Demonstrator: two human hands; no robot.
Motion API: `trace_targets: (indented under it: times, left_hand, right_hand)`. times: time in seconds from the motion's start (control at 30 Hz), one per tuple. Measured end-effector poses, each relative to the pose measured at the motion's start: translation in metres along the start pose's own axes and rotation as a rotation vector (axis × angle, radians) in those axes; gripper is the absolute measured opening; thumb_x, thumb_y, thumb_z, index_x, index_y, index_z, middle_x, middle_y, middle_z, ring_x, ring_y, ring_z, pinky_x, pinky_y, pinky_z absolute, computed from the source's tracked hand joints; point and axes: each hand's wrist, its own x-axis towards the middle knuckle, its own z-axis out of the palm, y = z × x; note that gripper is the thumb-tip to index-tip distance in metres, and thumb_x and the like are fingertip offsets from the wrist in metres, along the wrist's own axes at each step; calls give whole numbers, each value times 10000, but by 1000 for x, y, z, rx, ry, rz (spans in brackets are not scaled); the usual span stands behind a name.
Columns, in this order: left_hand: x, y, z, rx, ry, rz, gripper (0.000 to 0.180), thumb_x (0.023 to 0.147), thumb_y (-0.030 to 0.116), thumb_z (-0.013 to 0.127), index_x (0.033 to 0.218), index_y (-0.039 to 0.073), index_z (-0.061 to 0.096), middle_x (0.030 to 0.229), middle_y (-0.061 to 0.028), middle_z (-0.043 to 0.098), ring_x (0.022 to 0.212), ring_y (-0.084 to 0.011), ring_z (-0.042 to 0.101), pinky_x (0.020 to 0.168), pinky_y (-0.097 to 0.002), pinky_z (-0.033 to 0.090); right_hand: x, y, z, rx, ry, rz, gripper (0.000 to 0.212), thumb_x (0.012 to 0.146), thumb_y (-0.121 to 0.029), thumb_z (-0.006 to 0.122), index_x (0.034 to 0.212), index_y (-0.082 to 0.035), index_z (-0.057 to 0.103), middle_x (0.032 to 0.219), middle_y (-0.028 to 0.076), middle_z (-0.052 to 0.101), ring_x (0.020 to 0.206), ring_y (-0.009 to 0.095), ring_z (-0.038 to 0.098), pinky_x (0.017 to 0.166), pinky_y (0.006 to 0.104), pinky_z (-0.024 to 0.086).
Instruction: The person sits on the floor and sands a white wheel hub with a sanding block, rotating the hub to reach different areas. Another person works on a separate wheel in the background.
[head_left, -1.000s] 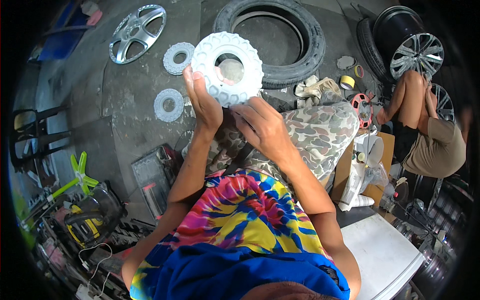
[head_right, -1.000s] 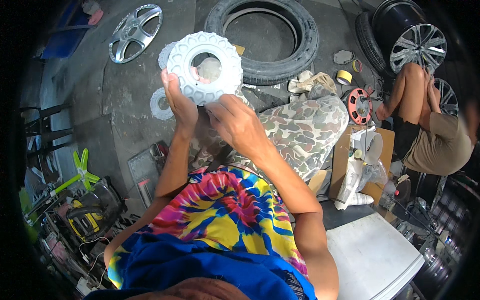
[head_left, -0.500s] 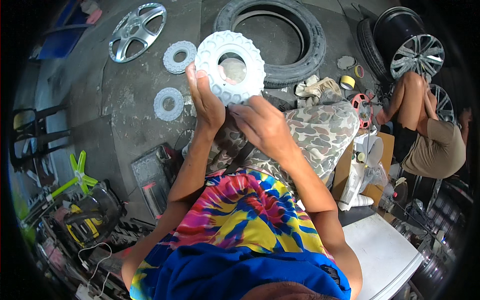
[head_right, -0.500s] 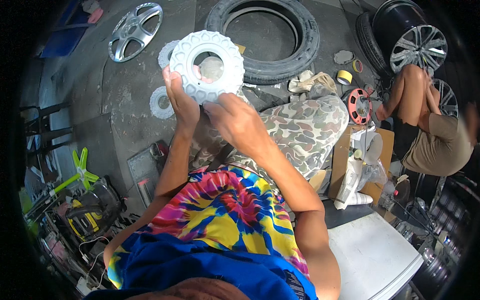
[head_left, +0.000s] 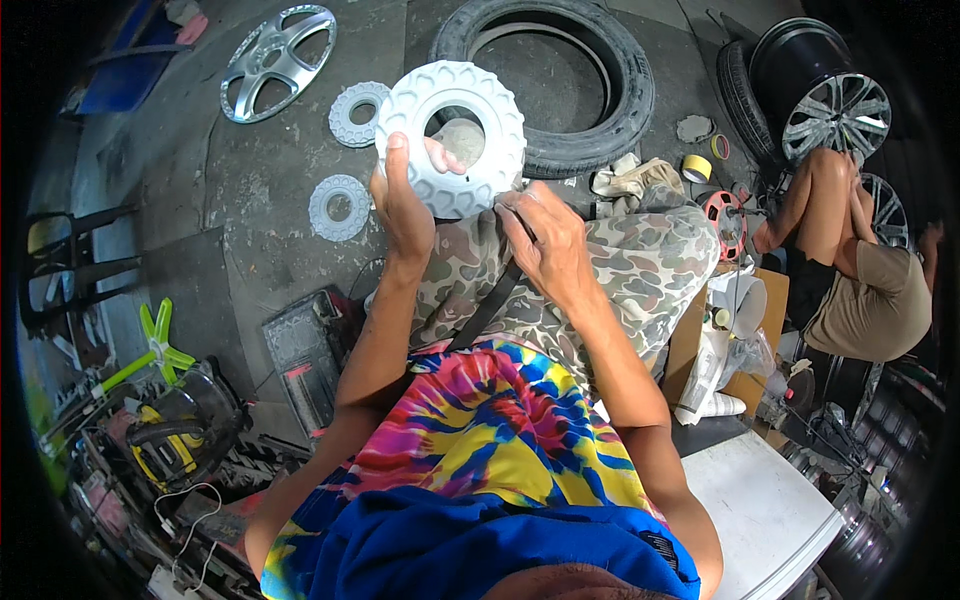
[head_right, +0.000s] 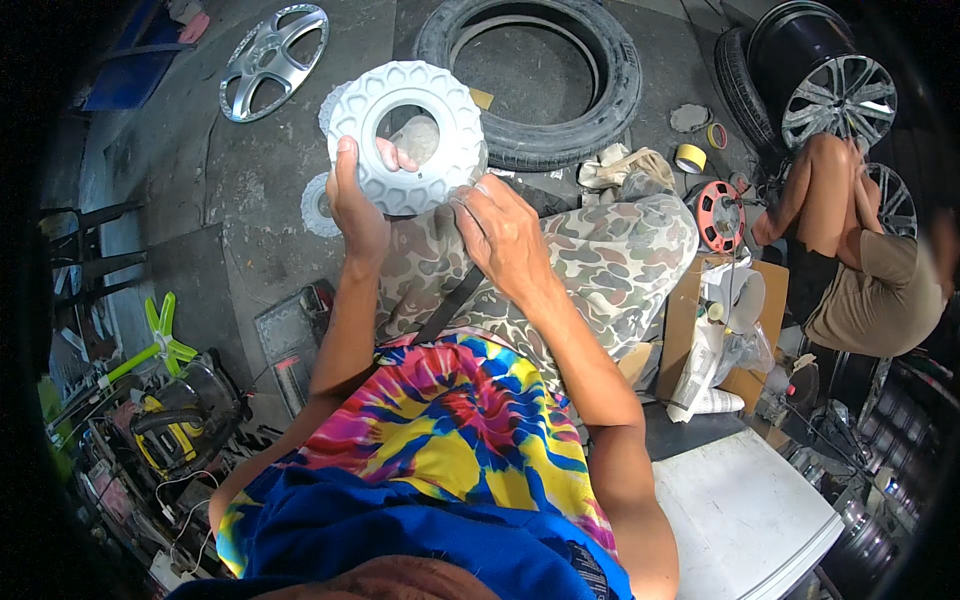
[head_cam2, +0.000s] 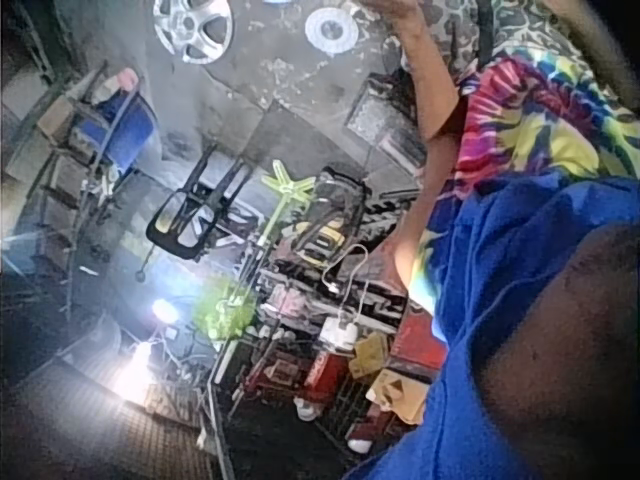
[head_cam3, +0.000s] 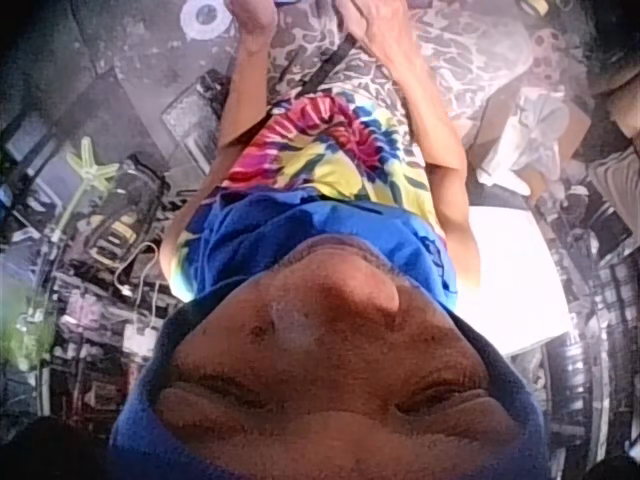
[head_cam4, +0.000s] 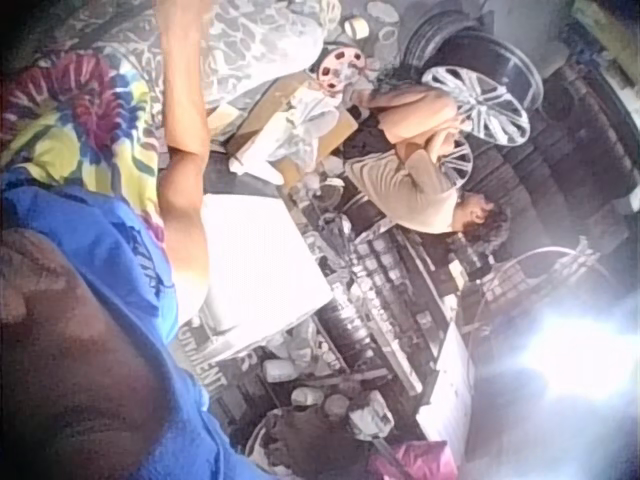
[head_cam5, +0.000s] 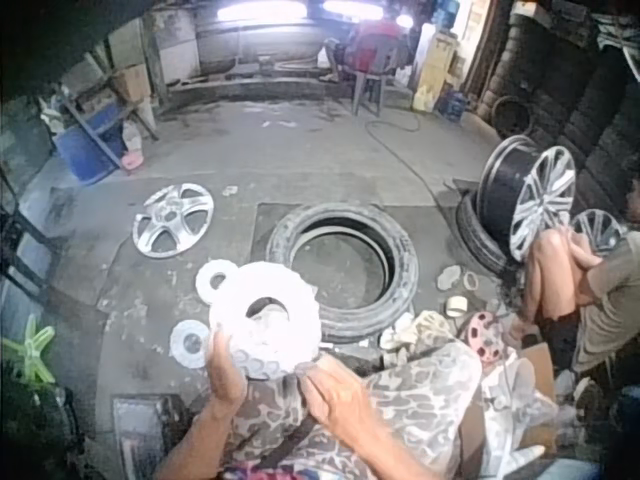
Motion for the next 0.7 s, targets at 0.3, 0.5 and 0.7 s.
trace_targets:
  times: [0.3, 0.5, 0.7]
  left_hand:
    - [0, -5, 10, -57, 133, 11, 525, 1224, 389, 381, 958, 9, 627, 824, -110, 667, 776, -242, 714, 813, -388, 570]
    - [-2, -7, 11, -66, 160, 45, 505, 1229, 389, 397, 1004, -3, 621, 838, -107, 655, 761, -241, 708, 786, -388, 582]
    - [-2, -7, 11, -93, 156, 38, 484, 1227, 380, 409, 1027, -10, 615, 839, -107, 649, 752, -237, 705, 764, -394, 589]
  right_hand:
    - [-10, -20, 4, 94, 140, -2, 128, 982, 30, 773, 1108, 43, 790, 929, 160, 702, 838, 337, 711, 758, 401, 557]
    - [-2, -23, 15, 250, 76, 109, 110, 993, 44, 751, 1096, 48, 788, 970, 173, 746, 855, 316, 738, 782, 388, 574]
    - [-14, -18, 15, 287, 126, 65, 100, 986, 20, 772, 1080, 44, 795, 955, 171, 759, 866, 284, 749, 777, 374, 576]
